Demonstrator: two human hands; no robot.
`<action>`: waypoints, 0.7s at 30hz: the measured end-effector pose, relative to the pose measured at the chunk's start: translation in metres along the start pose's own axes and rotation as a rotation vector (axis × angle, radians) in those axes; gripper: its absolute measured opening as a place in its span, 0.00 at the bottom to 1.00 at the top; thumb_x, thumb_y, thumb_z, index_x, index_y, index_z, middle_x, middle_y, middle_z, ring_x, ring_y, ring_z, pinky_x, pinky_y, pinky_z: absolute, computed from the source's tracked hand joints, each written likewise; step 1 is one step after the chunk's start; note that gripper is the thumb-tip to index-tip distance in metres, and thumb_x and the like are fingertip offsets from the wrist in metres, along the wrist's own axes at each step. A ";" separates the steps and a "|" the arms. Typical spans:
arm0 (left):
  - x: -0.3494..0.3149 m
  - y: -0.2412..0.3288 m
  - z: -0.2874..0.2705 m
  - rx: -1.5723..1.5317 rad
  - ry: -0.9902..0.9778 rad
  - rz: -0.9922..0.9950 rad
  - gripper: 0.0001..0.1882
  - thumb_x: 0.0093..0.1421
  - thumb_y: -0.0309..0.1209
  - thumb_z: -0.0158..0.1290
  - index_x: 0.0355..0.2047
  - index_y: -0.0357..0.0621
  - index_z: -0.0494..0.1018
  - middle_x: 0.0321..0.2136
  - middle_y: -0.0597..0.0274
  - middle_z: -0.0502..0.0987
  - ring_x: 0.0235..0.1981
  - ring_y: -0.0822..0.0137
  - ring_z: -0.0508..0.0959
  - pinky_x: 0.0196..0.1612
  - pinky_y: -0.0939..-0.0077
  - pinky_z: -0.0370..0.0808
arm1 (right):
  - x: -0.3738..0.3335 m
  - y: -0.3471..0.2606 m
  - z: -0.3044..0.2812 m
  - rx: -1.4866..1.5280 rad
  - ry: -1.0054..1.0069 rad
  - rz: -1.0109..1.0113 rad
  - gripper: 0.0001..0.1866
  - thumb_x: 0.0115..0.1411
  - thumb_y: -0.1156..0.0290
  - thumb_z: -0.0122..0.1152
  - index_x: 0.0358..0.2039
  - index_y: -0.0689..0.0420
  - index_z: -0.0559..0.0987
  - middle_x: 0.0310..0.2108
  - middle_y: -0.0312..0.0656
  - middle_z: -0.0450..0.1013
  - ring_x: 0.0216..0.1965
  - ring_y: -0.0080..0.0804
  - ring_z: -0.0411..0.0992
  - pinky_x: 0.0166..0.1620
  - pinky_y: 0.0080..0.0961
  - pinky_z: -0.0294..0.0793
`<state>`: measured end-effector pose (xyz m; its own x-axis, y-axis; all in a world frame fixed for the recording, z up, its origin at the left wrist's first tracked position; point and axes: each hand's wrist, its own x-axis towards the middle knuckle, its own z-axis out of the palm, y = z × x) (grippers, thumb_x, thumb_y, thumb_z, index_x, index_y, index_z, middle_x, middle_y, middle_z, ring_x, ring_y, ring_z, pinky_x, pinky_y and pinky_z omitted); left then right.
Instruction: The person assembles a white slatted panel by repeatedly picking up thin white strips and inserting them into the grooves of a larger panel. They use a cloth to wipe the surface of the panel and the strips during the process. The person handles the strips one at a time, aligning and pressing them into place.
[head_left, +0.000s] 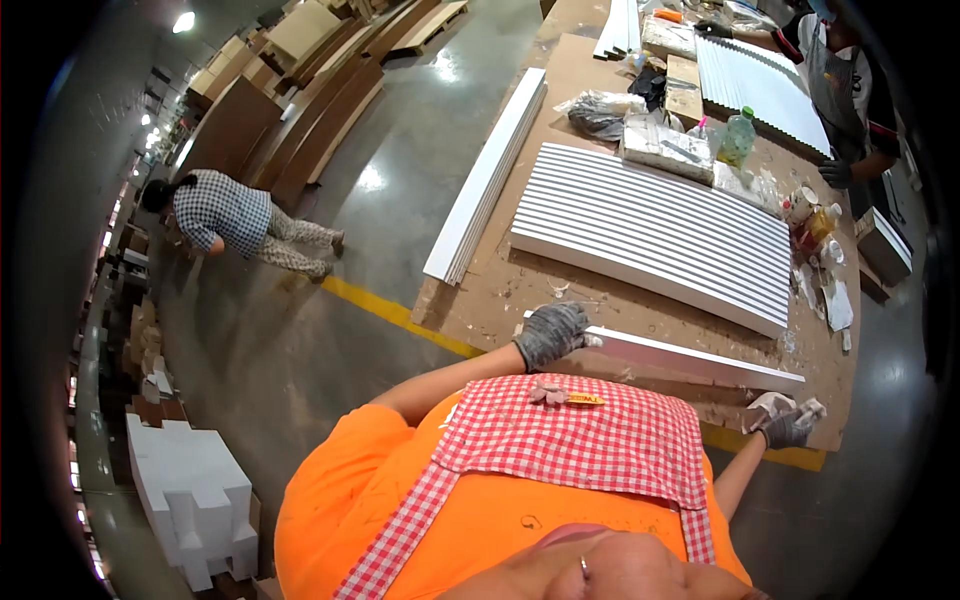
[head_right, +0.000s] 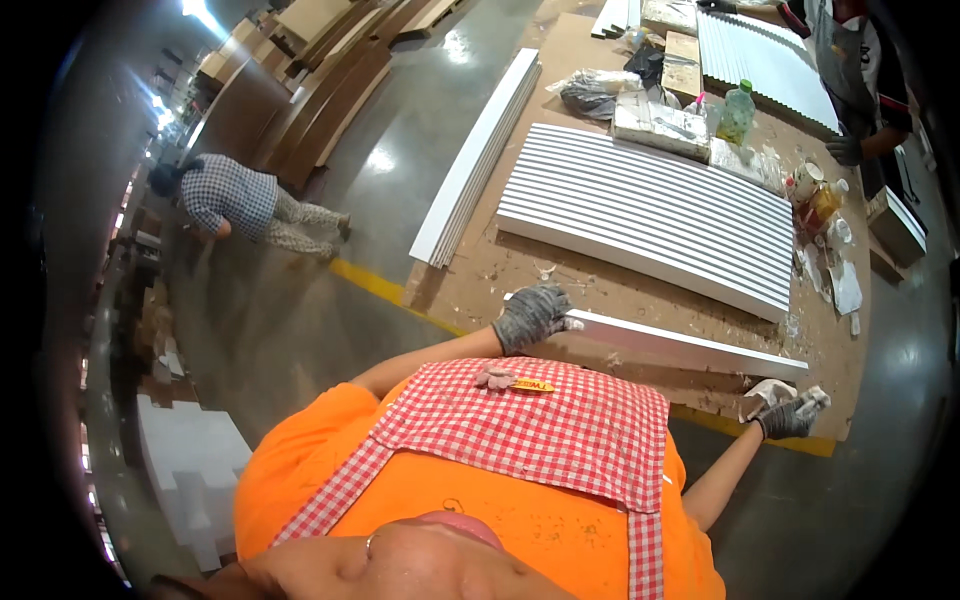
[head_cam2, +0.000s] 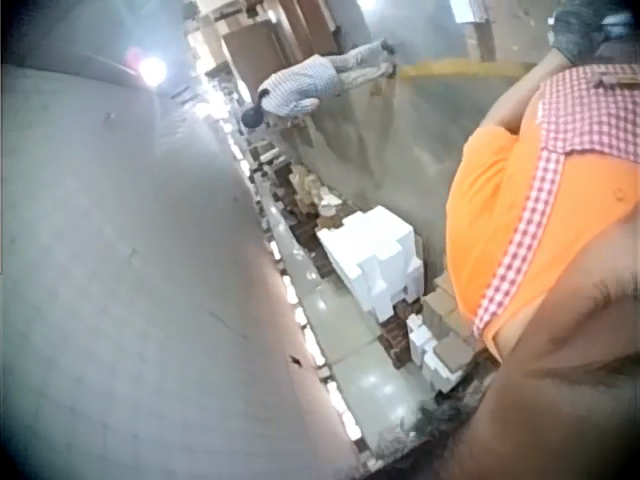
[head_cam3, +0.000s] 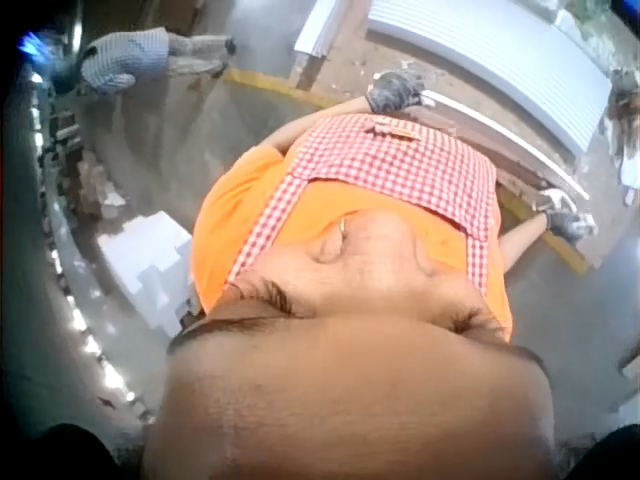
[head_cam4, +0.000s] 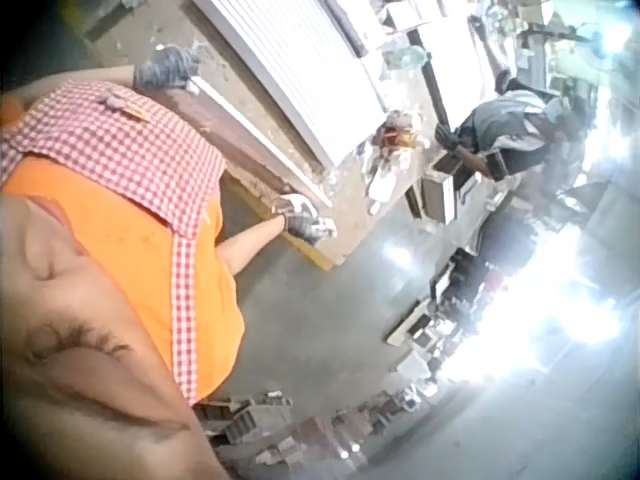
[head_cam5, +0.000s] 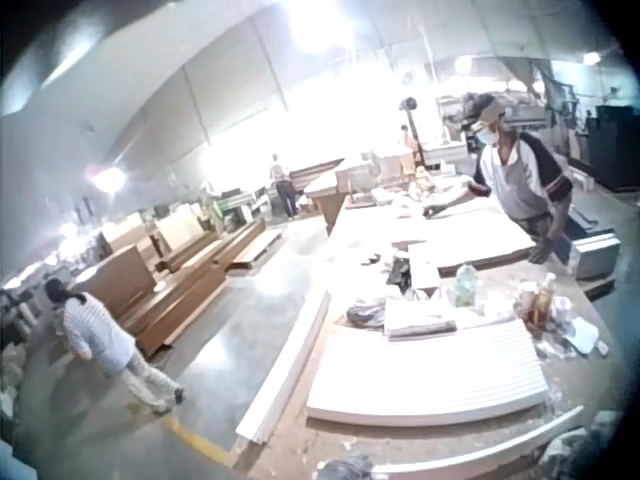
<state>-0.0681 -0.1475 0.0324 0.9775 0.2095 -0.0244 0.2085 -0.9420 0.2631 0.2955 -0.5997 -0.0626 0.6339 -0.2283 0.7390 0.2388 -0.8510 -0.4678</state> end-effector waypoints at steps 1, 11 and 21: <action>-0.009 0.005 -0.015 -0.011 -0.053 -0.117 0.28 0.57 0.57 0.46 0.29 0.42 0.76 0.29 0.54 0.75 0.33 0.57 0.76 0.36 0.64 0.73 | 0.000 -0.002 -0.002 -0.014 0.037 -0.046 0.15 0.56 0.76 0.58 0.43 0.70 0.77 0.42 0.54 0.76 0.35 0.37 0.77 0.39 0.31 0.77; -0.079 -0.033 -0.045 -0.176 0.013 -0.577 0.16 0.63 0.38 0.44 0.48 0.47 0.71 0.30 0.54 0.78 0.29 0.57 0.78 0.33 0.62 0.75 | -0.070 -0.082 0.001 0.262 -0.027 0.073 0.17 0.58 0.70 0.61 0.44 0.66 0.72 0.43 0.52 0.71 0.42 0.46 0.70 0.46 0.36 0.69; -0.074 -0.083 -0.103 -0.510 0.539 -0.690 0.40 0.38 0.46 0.70 0.49 0.36 0.70 0.38 0.49 0.77 0.38 0.62 0.77 0.44 0.71 0.73 | -0.178 -0.163 -0.040 0.543 -0.596 -0.106 0.24 0.54 0.71 0.63 0.52 0.57 0.71 0.52 0.49 0.68 0.54 0.48 0.65 0.57 0.40 0.63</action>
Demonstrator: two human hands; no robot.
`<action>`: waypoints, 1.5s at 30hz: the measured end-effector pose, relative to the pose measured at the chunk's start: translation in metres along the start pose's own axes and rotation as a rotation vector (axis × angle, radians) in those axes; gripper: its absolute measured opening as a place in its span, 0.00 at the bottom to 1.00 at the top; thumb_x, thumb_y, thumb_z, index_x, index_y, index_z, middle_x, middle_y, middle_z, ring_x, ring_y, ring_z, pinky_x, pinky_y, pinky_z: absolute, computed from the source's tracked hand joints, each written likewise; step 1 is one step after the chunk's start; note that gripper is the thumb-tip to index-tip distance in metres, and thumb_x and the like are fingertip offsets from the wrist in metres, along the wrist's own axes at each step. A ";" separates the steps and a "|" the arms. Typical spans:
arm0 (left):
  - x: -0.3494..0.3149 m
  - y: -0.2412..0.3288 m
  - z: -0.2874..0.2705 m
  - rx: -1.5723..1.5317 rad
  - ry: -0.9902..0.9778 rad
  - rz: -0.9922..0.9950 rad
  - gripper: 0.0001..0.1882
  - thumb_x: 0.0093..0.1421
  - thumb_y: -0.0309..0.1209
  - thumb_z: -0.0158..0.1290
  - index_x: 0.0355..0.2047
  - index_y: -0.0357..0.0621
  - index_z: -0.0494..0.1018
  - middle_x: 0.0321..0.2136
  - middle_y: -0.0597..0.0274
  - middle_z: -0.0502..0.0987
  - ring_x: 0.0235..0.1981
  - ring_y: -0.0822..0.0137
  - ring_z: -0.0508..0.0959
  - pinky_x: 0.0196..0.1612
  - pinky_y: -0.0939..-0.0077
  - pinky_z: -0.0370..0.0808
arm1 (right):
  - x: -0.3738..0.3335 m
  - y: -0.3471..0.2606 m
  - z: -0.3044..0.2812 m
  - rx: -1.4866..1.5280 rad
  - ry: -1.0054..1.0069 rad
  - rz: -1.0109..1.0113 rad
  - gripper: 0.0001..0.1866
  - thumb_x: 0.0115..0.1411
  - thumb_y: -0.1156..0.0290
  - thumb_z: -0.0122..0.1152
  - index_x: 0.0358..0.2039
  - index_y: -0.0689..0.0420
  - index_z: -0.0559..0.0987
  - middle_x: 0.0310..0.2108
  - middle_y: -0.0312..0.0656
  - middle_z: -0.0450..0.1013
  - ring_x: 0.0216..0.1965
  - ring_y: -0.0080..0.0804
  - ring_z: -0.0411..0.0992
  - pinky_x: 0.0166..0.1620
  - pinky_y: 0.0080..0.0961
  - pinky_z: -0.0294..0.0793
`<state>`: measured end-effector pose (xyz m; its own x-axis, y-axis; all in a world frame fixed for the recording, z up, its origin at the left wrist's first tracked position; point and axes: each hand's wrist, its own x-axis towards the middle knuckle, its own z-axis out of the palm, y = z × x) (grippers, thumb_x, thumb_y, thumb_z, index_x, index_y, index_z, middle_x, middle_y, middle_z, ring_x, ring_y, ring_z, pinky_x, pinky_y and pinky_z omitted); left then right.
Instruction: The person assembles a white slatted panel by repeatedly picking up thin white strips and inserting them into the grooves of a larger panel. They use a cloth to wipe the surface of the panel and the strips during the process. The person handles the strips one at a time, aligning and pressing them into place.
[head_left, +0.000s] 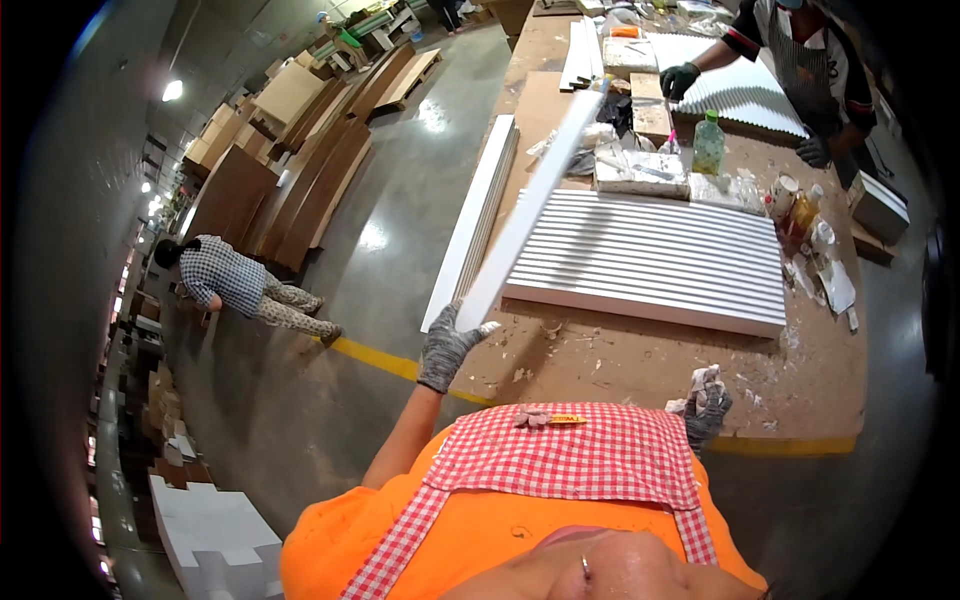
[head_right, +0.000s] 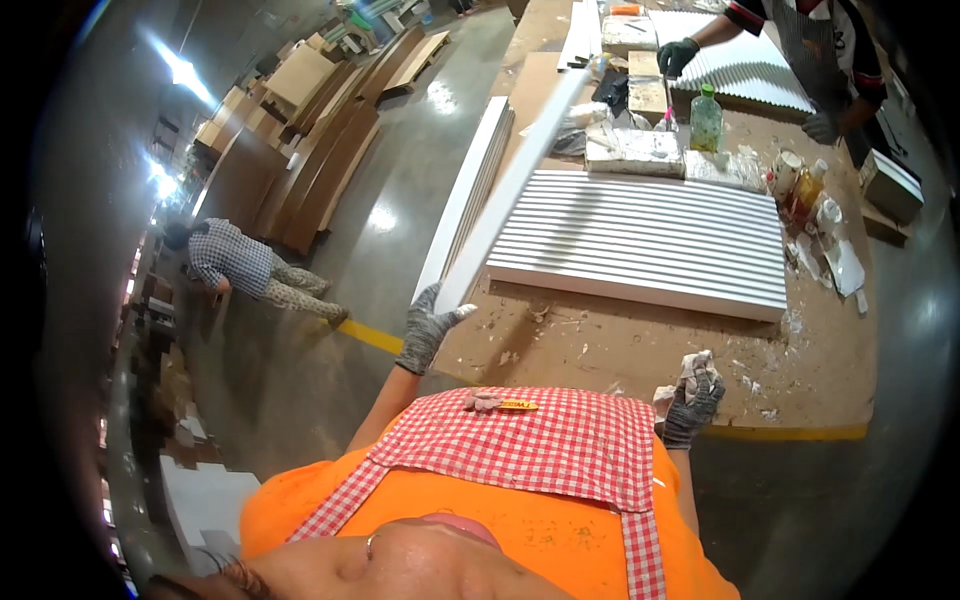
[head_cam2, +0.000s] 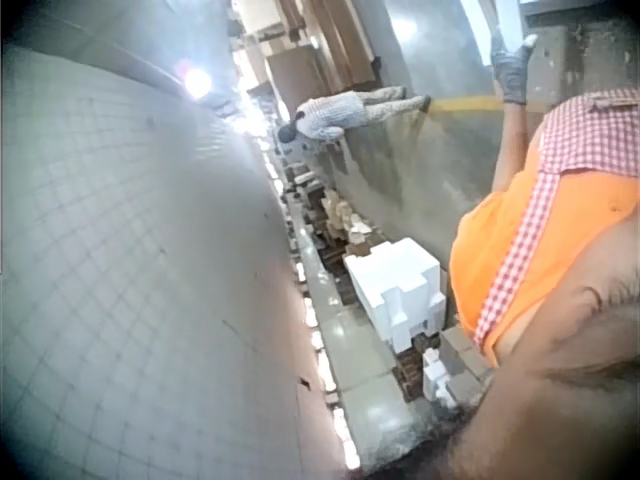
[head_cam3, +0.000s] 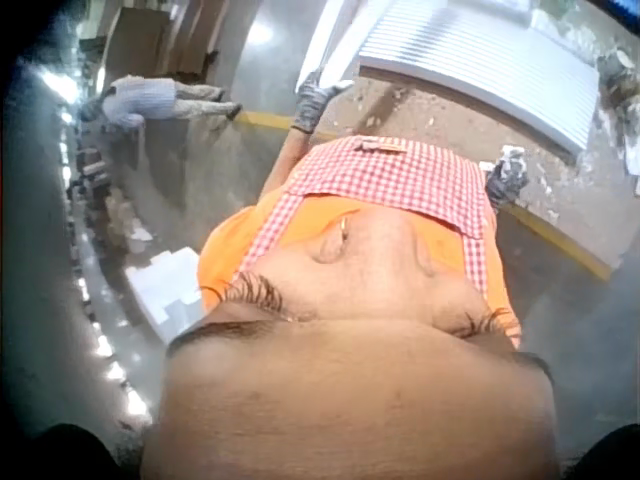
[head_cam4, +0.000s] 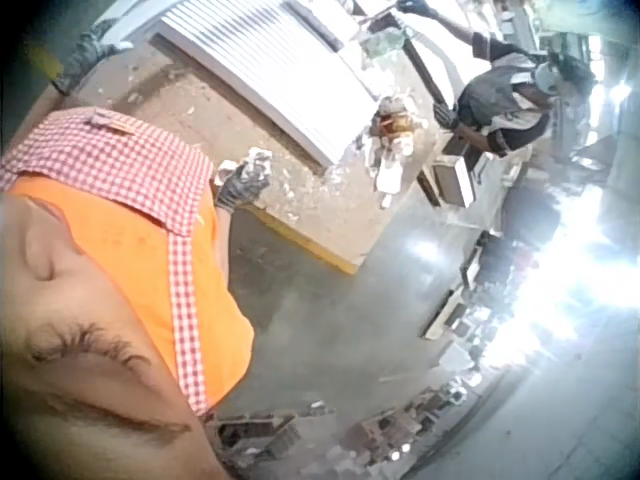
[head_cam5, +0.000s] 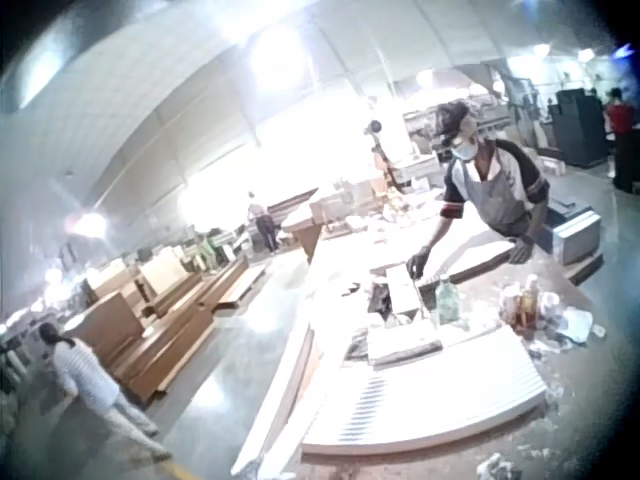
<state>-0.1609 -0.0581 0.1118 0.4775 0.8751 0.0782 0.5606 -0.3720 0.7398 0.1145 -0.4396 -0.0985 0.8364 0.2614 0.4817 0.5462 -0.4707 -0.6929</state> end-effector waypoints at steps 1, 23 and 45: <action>0.006 -0.006 -0.002 -0.001 0.034 -0.054 0.39 0.40 0.45 0.69 0.50 0.37 0.69 0.39 0.50 0.77 0.38 0.61 0.77 0.44 0.70 0.74 | -0.001 -0.016 -0.002 0.061 -0.012 -0.006 0.22 0.53 0.72 0.63 0.51 0.56 0.73 0.51 0.49 0.68 0.53 0.48 0.65 0.57 0.40 0.63; 0.083 -0.068 -0.019 0.445 0.262 -0.228 0.30 0.41 0.45 0.66 0.45 0.50 0.75 0.38 0.51 0.77 0.40 0.53 0.76 0.45 0.62 0.72 | 0.006 -0.019 0.008 -0.011 -0.116 0.299 0.20 0.59 0.59 0.59 0.48 0.57 0.73 0.49 0.45 0.65 0.51 0.43 0.66 0.53 0.37 0.66; 0.084 -0.093 -0.015 0.368 0.353 -0.115 0.33 0.35 0.41 0.70 0.43 0.41 0.76 0.36 0.55 0.70 0.38 0.58 0.72 0.46 0.68 0.70 | 0.016 -0.029 0.004 -0.309 -0.217 0.114 0.19 0.62 0.60 0.52 0.50 0.56 0.71 0.48 0.46 0.66 0.49 0.43 0.65 0.54 0.37 0.63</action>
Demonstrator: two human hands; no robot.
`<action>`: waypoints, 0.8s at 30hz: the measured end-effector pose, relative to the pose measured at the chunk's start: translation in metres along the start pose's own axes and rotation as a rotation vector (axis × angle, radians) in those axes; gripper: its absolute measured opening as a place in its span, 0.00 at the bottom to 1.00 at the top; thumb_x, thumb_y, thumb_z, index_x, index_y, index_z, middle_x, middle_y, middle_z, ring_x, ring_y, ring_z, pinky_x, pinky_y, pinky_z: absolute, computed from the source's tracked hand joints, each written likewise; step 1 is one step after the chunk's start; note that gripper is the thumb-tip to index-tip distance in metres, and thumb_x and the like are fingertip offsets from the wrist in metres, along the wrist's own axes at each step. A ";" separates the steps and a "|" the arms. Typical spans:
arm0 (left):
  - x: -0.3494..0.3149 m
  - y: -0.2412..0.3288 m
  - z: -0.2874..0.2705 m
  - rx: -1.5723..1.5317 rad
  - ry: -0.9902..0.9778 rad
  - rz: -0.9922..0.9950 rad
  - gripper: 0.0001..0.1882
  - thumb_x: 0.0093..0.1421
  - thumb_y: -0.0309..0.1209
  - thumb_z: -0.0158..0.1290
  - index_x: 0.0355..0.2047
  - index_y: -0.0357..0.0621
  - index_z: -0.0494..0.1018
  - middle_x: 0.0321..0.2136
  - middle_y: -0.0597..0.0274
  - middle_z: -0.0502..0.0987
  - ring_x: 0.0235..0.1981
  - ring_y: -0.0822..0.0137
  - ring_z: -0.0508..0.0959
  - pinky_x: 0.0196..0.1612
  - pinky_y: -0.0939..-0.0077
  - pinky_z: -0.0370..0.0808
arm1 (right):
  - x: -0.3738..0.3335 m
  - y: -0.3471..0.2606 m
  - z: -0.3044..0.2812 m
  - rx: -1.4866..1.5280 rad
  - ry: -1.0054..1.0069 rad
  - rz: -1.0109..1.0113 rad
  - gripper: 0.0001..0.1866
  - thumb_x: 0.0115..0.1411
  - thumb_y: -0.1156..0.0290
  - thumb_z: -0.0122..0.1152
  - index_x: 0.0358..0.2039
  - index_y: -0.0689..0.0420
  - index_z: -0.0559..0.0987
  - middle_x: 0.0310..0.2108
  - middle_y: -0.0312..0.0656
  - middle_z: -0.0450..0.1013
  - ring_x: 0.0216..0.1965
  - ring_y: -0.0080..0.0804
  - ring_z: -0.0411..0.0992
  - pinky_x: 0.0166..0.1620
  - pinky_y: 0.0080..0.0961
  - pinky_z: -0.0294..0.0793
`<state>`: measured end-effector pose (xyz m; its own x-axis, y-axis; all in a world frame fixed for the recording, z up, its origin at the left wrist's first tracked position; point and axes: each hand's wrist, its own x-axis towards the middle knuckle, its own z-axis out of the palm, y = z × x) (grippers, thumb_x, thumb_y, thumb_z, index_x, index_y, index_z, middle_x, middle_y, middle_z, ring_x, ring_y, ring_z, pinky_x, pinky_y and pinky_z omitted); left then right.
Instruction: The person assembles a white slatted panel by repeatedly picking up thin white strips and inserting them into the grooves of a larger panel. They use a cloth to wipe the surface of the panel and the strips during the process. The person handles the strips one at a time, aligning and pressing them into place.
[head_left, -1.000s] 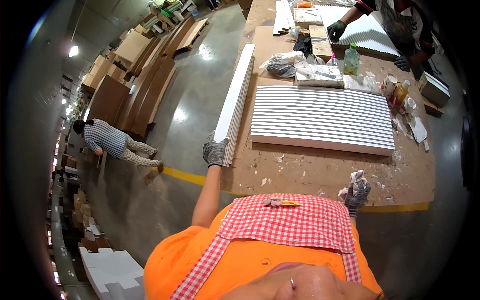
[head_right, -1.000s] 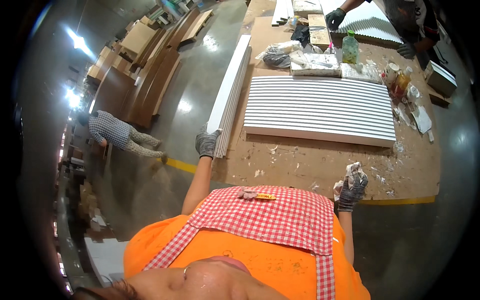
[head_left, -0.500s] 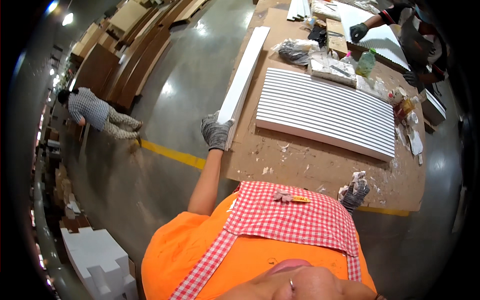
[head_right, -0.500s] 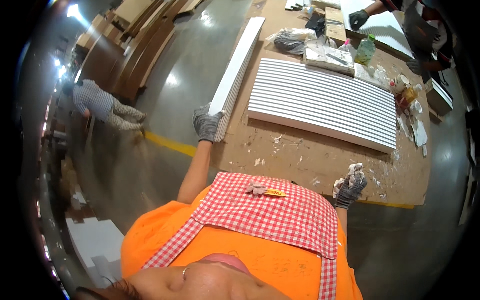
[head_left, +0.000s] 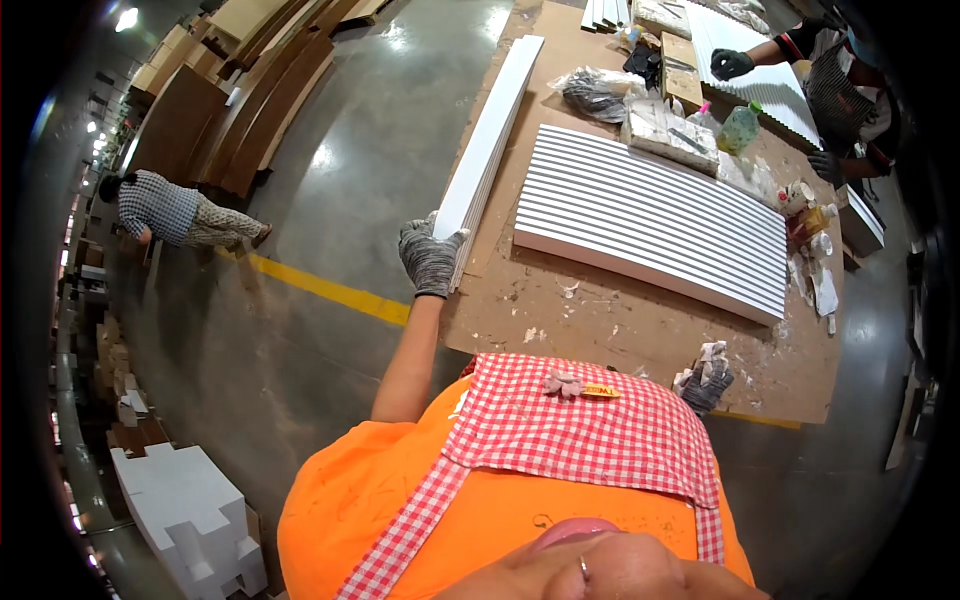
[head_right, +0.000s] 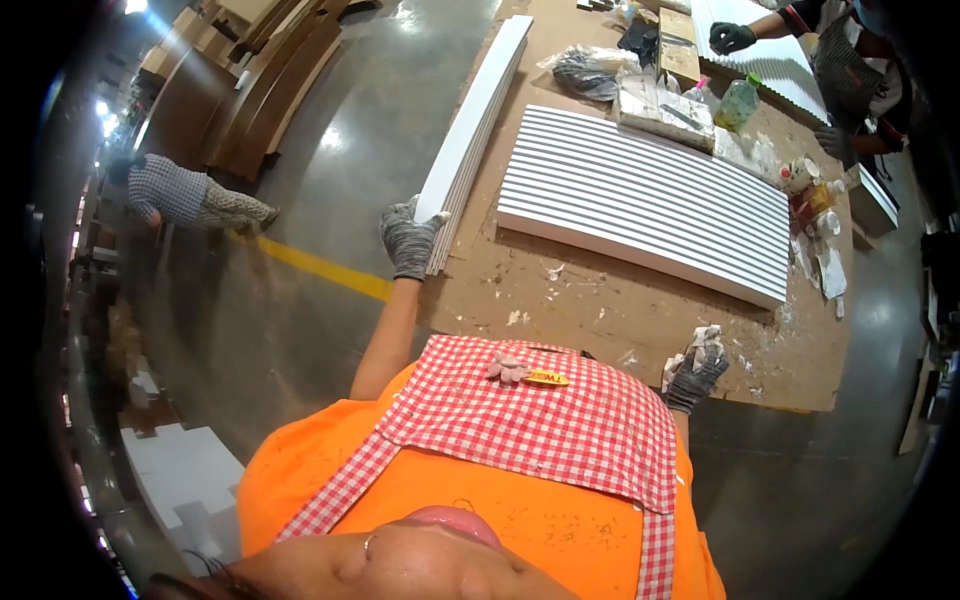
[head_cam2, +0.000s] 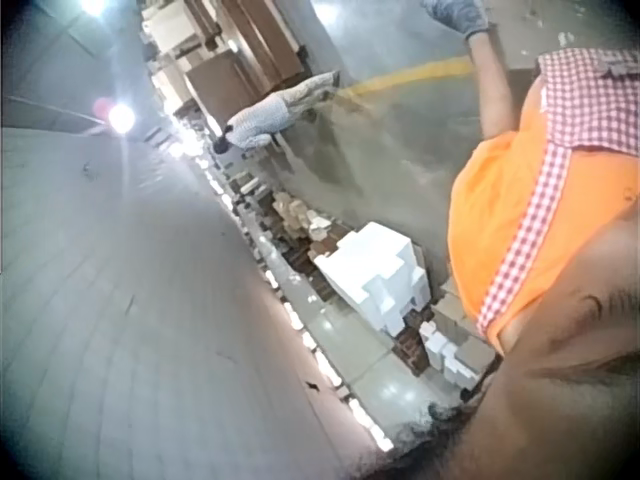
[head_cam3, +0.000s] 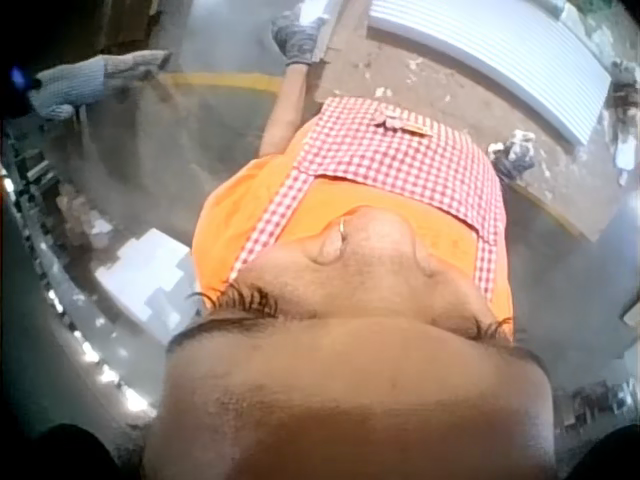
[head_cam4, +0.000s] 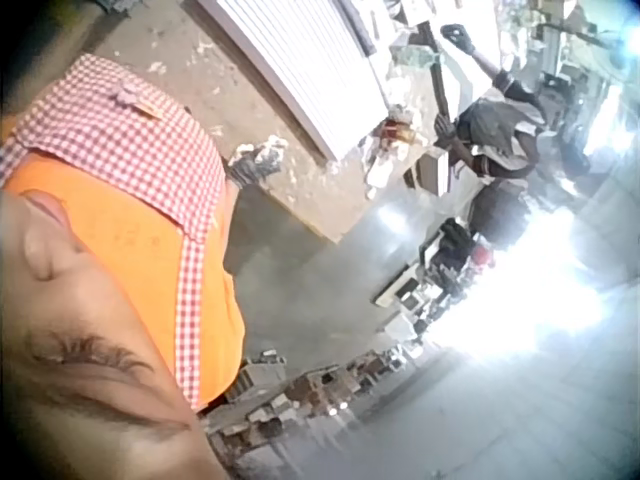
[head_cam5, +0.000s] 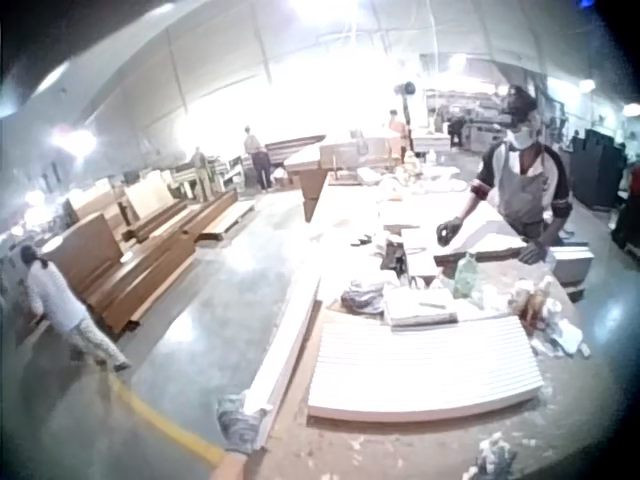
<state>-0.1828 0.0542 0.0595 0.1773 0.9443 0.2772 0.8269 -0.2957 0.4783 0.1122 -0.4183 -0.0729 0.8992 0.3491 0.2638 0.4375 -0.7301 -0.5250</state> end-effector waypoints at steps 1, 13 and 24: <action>0.000 0.004 -0.004 -0.027 -0.018 -0.013 0.32 0.35 0.41 0.70 0.43 0.41 0.77 0.36 0.55 0.70 0.38 0.58 0.72 0.46 0.68 0.70 | -0.002 0.005 0.002 0.036 -0.017 0.007 0.19 0.63 0.60 0.50 0.51 0.55 0.71 0.48 0.45 0.66 0.49 0.43 0.65 0.54 0.37 0.62; 0.010 -0.012 0.018 -0.055 -0.050 -0.078 0.33 0.34 0.45 0.70 0.41 0.40 0.77 0.35 0.52 0.72 0.38 0.56 0.72 0.46 0.64 0.69 | 0.001 -0.011 -0.007 -0.247 0.008 -0.297 0.20 0.64 0.58 0.47 0.53 0.53 0.72 0.52 0.46 0.65 0.53 0.45 0.61 0.56 0.40 0.59; 0.008 0.019 0.009 0.093 -0.064 -0.040 0.31 0.35 0.46 0.69 0.40 0.44 0.77 0.36 0.54 0.72 0.40 0.56 0.72 0.47 0.62 0.68 | -0.005 0.012 0.006 0.167 -0.008 0.171 0.20 0.60 0.57 0.56 0.48 0.56 0.73 0.48 0.49 0.65 0.50 0.47 0.65 0.52 0.41 0.64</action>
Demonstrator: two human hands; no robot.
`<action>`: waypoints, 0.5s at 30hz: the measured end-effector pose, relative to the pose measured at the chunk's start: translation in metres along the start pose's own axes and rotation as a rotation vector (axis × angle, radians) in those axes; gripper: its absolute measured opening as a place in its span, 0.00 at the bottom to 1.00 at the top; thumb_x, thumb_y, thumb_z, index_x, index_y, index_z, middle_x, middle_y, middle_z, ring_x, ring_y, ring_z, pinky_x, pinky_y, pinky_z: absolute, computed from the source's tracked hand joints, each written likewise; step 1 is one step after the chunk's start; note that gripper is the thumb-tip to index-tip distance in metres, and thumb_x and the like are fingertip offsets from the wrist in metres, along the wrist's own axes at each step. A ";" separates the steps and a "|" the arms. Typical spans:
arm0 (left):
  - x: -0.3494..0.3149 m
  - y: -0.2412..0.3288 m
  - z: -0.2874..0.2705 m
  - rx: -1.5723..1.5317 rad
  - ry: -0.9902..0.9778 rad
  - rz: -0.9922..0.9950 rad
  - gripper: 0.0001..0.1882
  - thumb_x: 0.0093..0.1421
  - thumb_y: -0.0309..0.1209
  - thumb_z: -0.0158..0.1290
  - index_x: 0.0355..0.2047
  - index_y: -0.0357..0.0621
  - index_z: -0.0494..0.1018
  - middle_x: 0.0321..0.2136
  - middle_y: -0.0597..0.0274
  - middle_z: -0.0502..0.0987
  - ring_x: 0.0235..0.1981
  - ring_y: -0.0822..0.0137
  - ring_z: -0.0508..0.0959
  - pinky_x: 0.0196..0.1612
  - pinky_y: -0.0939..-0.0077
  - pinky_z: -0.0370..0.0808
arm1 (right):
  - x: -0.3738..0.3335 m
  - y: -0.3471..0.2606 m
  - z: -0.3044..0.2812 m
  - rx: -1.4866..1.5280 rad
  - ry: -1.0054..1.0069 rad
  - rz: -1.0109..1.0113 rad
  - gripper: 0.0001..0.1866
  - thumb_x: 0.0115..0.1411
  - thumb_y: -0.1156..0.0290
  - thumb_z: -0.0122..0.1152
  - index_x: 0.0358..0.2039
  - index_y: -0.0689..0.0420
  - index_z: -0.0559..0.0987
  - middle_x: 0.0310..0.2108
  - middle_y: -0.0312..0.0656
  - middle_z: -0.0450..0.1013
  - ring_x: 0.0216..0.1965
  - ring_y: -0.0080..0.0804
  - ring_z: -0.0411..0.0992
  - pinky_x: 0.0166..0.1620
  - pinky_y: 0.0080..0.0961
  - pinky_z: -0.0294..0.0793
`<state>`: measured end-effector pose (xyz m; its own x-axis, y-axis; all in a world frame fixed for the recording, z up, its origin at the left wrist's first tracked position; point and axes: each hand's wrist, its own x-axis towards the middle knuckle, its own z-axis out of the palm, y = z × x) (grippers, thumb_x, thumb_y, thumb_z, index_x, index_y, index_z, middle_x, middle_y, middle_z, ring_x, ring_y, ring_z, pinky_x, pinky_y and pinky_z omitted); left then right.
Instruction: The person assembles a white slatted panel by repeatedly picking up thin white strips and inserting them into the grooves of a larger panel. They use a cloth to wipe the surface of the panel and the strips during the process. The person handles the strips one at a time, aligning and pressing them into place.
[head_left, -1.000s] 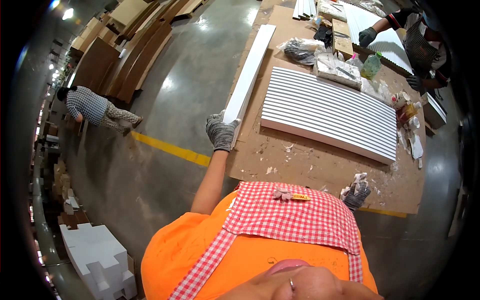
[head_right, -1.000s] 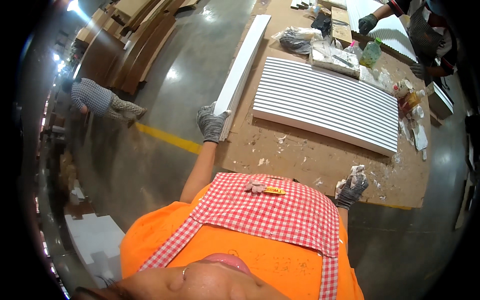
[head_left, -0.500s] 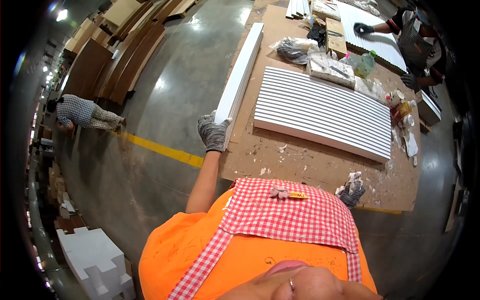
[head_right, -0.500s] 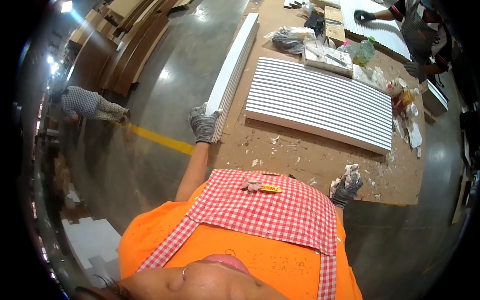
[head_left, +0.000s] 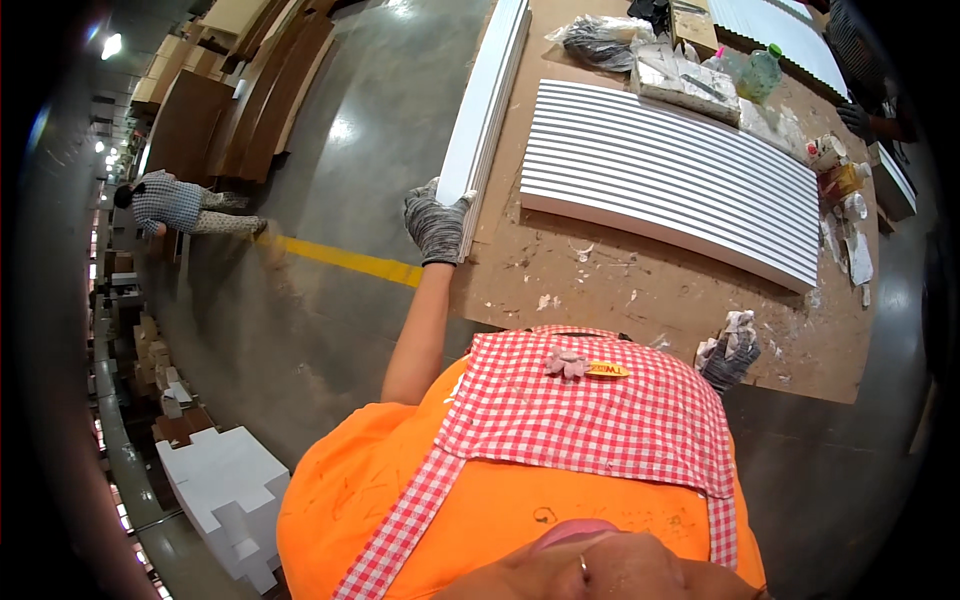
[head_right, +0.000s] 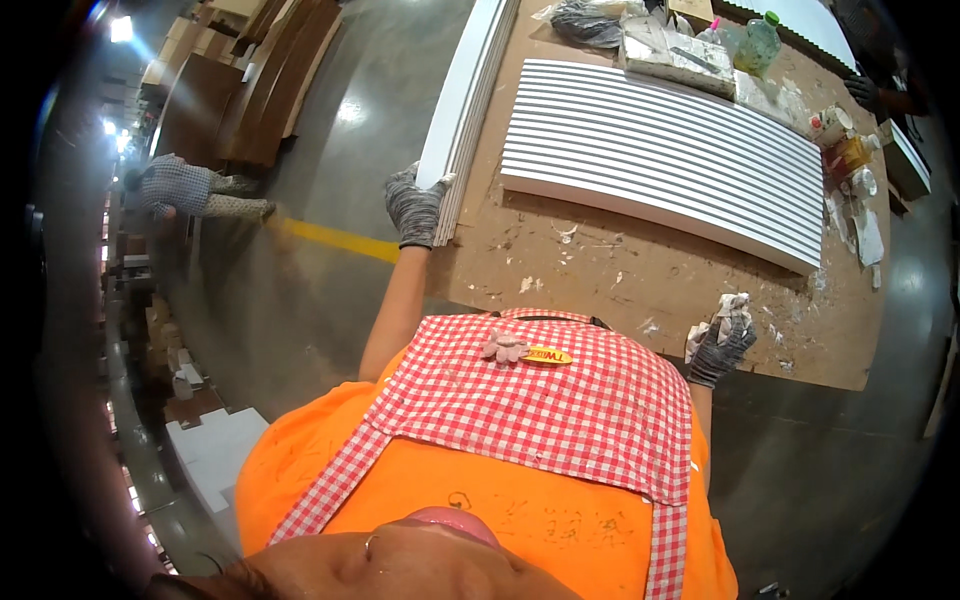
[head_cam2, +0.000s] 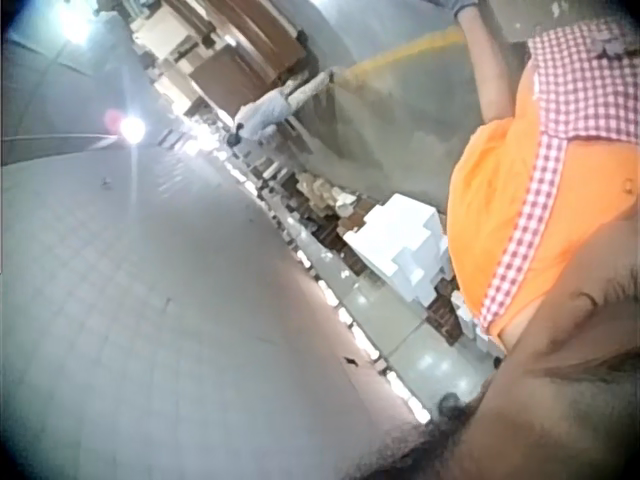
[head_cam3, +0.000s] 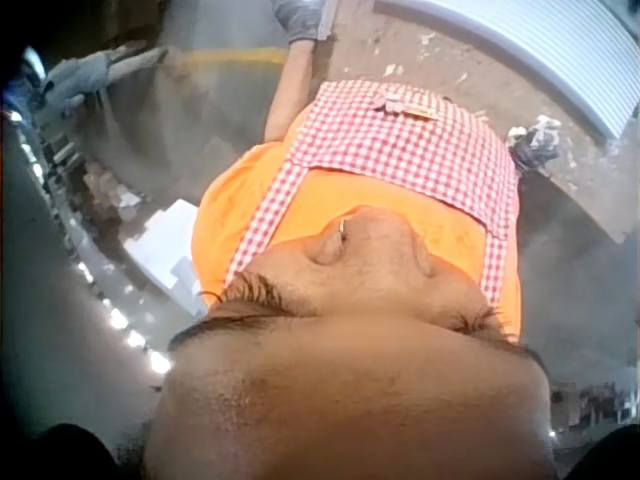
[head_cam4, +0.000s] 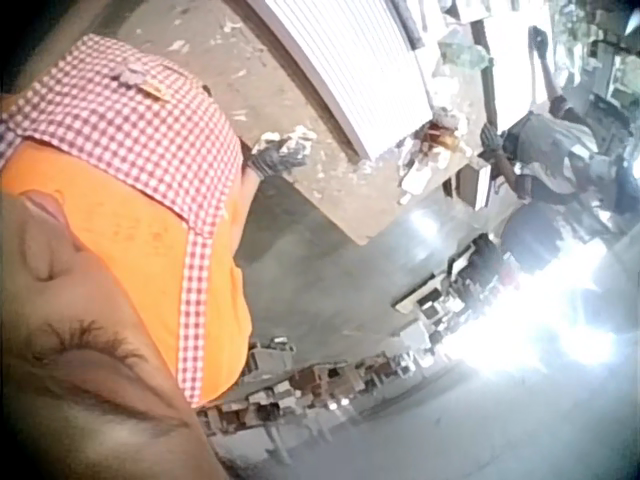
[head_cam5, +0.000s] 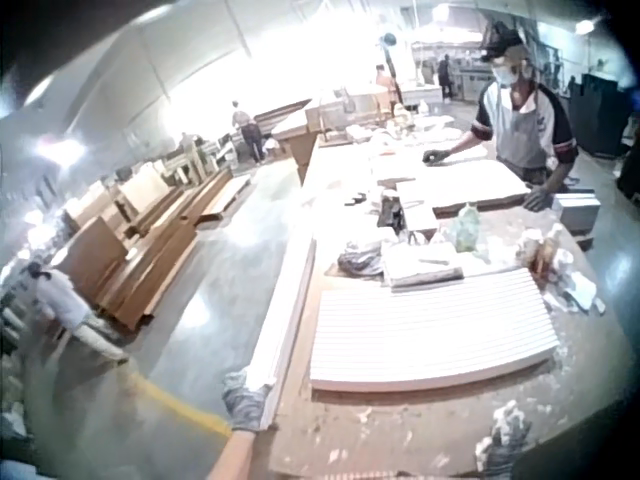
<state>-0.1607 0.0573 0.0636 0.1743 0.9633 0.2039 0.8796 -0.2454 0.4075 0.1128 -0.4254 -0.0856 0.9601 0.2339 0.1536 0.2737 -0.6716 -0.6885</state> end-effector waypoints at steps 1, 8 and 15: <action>0.005 -0.003 0.002 0.008 -0.051 -0.005 0.29 0.39 0.47 0.67 0.39 0.44 0.77 0.36 0.53 0.75 0.39 0.58 0.74 0.47 0.66 0.70 | 0.000 0.002 0.000 -0.019 0.006 -0.022 0.20 0.60 0.57 0.56 0.48 0.56 0.74 0.48 0.49 0.66 0.50 0.47 0.65 0.52 0.41 0.64; 0.053 -0.088 -0.004 -0.813 -0.273 -0.481 0.22 0.58 0.44 0.56 0.41 0.36 0.75 0.24 0.69 0.76 0.26 0.72 0.72 0.36 0.80 0.72 | 0.001 -0.017 -0.008 -0.194 0.108 -0.373 0.18 0.60 0.61 0.56 0.48 0.55 0.76 0.49 0.47 0.69 0.51 0.47 0.64 0.54 0.41 0.63; 0.002 -0.096 0.000 -0.152 -0.312 -0.141 0.48 0.44 0.51 0.65 0.57 0.31 0.59 0.46 0.49 0.75 0.44 0.59 0.76 0.48 0.69 0.72 | 0.005 -0.015 -0.010 -0.181 0.133 -0.525 0.17 0.61 0.65 0.55 0.49 0.56 0.76 0.52 0.43 0.70 0.53 0.44 0.64 0.57 0.40 0.60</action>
<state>-0.2451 0.0831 0.0250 0.2034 0.9697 -0.1355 0.8330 -0.0986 0.5444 0.1142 -0.4216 -0.0674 0.6883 0.4863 0.5383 0.7105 -0.6019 -0.3647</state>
